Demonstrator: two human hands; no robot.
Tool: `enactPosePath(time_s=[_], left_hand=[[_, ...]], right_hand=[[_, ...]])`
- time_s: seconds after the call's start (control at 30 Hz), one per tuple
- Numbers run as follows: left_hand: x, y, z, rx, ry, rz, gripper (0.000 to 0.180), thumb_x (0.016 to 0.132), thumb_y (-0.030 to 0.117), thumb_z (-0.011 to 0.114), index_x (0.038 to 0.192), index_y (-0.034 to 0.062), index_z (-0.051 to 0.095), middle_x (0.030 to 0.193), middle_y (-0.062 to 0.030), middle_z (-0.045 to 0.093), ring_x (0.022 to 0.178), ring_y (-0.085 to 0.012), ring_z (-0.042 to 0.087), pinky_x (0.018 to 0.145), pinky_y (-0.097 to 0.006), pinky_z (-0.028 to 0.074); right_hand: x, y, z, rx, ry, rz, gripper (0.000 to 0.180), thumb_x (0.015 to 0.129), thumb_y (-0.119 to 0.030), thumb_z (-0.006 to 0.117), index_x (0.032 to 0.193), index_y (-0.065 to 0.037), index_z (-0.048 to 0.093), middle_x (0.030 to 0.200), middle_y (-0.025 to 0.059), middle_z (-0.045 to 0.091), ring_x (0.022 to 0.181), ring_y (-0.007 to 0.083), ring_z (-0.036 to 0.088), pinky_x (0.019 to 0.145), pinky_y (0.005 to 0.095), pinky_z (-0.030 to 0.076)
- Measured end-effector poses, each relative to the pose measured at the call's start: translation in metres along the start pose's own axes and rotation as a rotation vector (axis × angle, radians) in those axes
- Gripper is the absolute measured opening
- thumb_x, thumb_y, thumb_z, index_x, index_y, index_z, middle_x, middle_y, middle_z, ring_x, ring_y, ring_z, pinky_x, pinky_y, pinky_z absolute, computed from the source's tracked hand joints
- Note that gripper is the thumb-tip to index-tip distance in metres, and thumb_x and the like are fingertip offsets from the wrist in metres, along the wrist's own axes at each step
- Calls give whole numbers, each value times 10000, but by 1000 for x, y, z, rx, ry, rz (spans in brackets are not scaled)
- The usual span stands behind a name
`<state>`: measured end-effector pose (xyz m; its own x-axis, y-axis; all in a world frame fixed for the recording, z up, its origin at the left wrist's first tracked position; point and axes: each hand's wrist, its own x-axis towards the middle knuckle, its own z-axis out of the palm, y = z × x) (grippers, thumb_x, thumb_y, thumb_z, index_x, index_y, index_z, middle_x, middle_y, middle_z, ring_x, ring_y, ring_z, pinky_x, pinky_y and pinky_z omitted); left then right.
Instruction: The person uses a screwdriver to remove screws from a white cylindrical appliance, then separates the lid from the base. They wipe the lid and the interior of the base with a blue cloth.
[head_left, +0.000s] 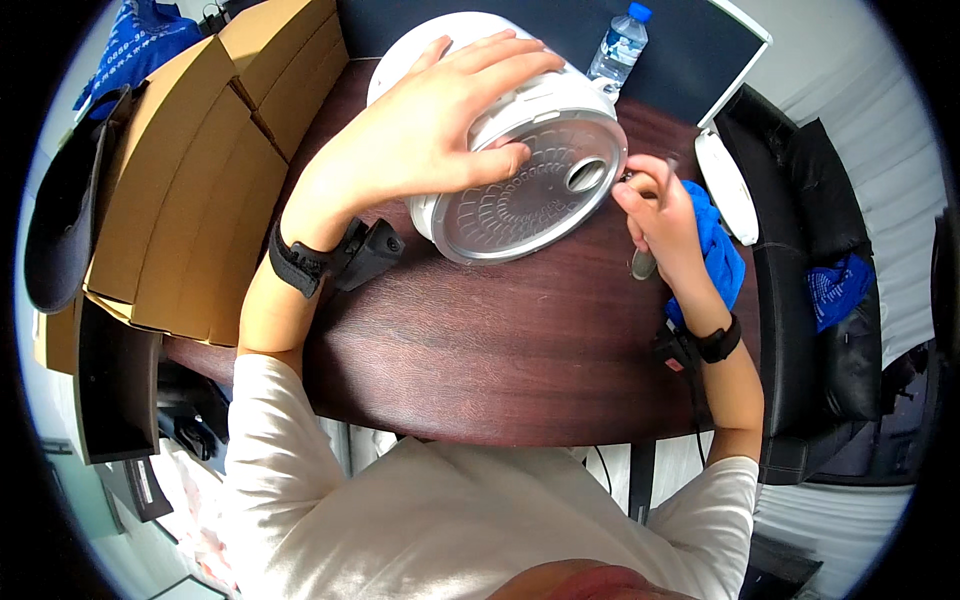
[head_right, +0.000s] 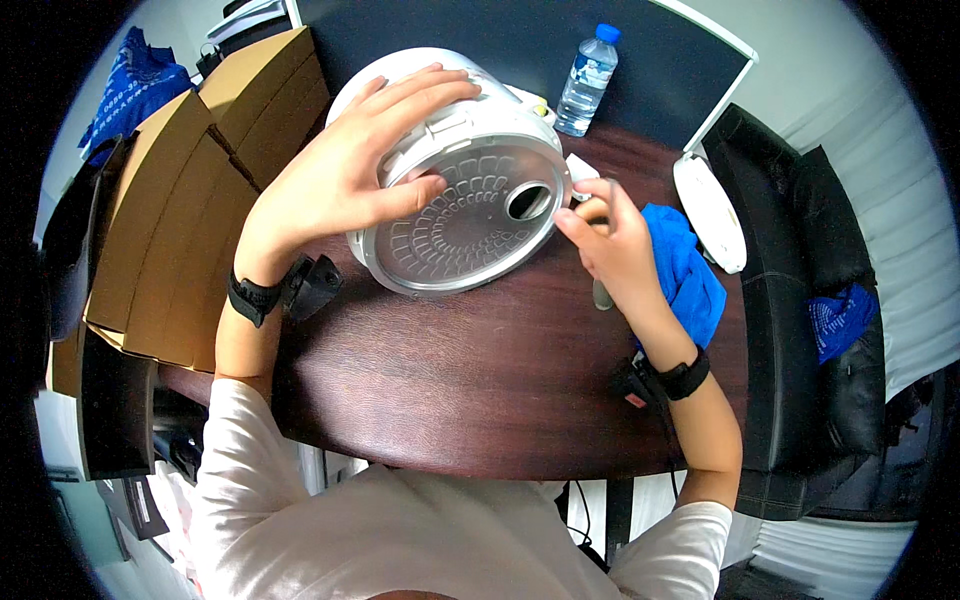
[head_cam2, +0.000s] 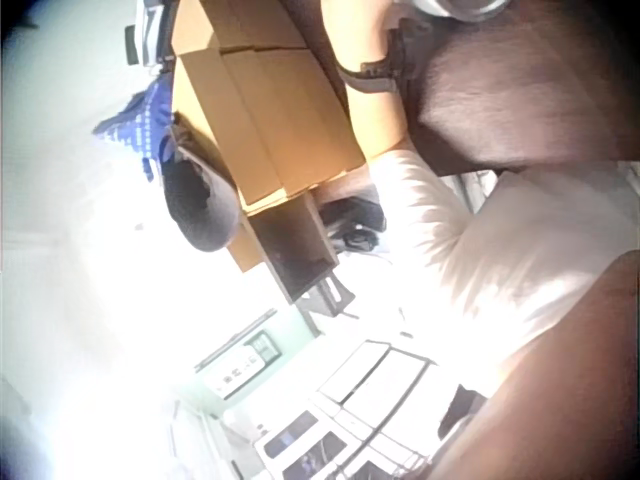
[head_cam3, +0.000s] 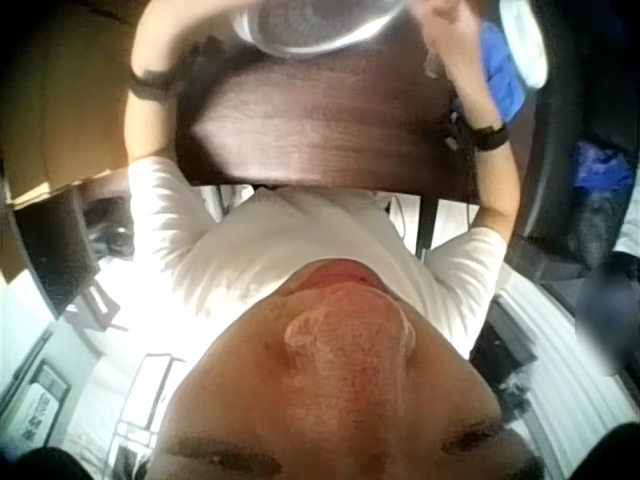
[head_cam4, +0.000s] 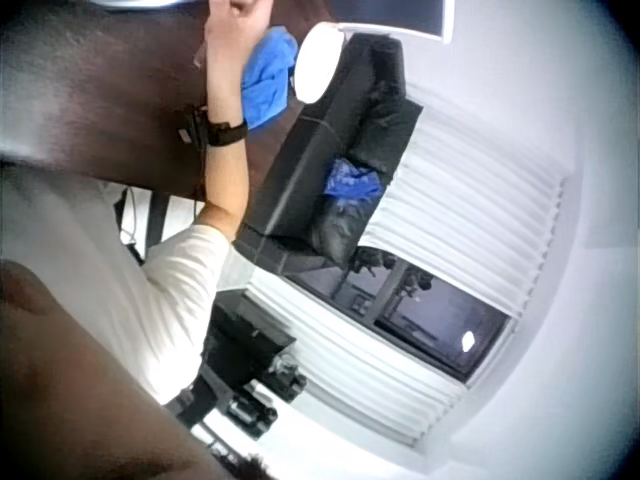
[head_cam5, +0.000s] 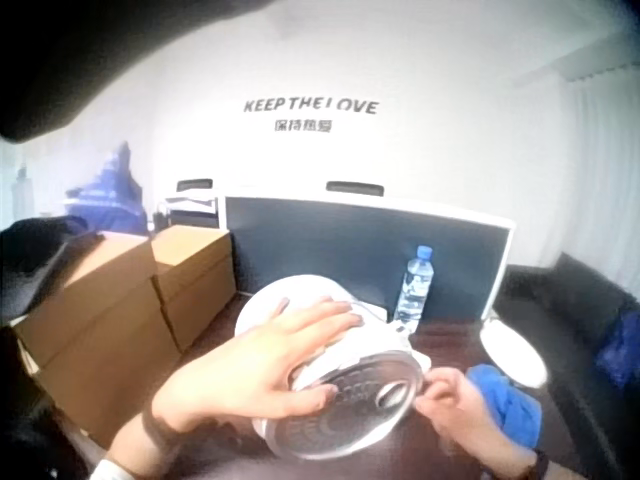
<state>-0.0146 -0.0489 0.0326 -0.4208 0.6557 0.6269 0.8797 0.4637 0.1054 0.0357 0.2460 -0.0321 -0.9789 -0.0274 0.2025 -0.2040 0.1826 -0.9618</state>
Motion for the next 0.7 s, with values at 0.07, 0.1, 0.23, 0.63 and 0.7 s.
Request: enactPosePath(time_s=[0.07, 0.1, 0.23, 0.63, 0.7], left_hand=[[0, 1, -2, 7, -10, 5, 708, 799, 292, 665, 1438, 40, 491, 1455, -213, 503, 1436, -358, 383, 1200, -490, 210], [-1, 2, -4, 0, -15, 7, 709, 803, 302, 669, 1438, 41, 491, 1457, -213, 501, 1436, -359, 383, 1199, -490, 211], [-1, 3, -3, -10, -6, 8, 685, 860, 376, 675, 1431, 41, 496, 1456, -215, 500, 1431, -363, 388, 1193, -493, 214], [-9, 7, 6, -25, 80, -19, 525, 950, 274, 631, 1421, 67, 527, 1453, -180, 521, 1348, -341, 489, 1143, -434, 357], [-14, 9, 0, -46, 61, -7, 523, 943, 218, 629, 1426, 51, 519, 1474, -184, 504, 1394, -334, 452, 1158, -421, 339]], right_hand=[[5, 0, 8, -23, 2, -59, 274, 895, -100, 757, 1083, -2, 583, 774, -31, 521, 547, 7, 426, 469, 176, 324], [7, 3, 8, -64, 4, -92, 261, 895, -98, 758, 1067, -4, 585, 778, -34, 519, 558, 3, 413, 481, 174, 317], [10, 17, -7, -299, 53, -216, 175, 898, -79, 750, 935, -31, 586, 789, -46, 522, 588, -15, 379, 508, 167, 289], [-80, -26, -70, -103, -10, 283, 126, 984, -149, 646, 923, -86, 555, 702, 12, 651, 428, 29, 428, 386, 198, 295], [-85, -20, -67, -194, -5, 473, 157, 976, -183, 654, 923, -84, 545, 681, 4, 634, 423, 38, 433, 382, 210, 302]])
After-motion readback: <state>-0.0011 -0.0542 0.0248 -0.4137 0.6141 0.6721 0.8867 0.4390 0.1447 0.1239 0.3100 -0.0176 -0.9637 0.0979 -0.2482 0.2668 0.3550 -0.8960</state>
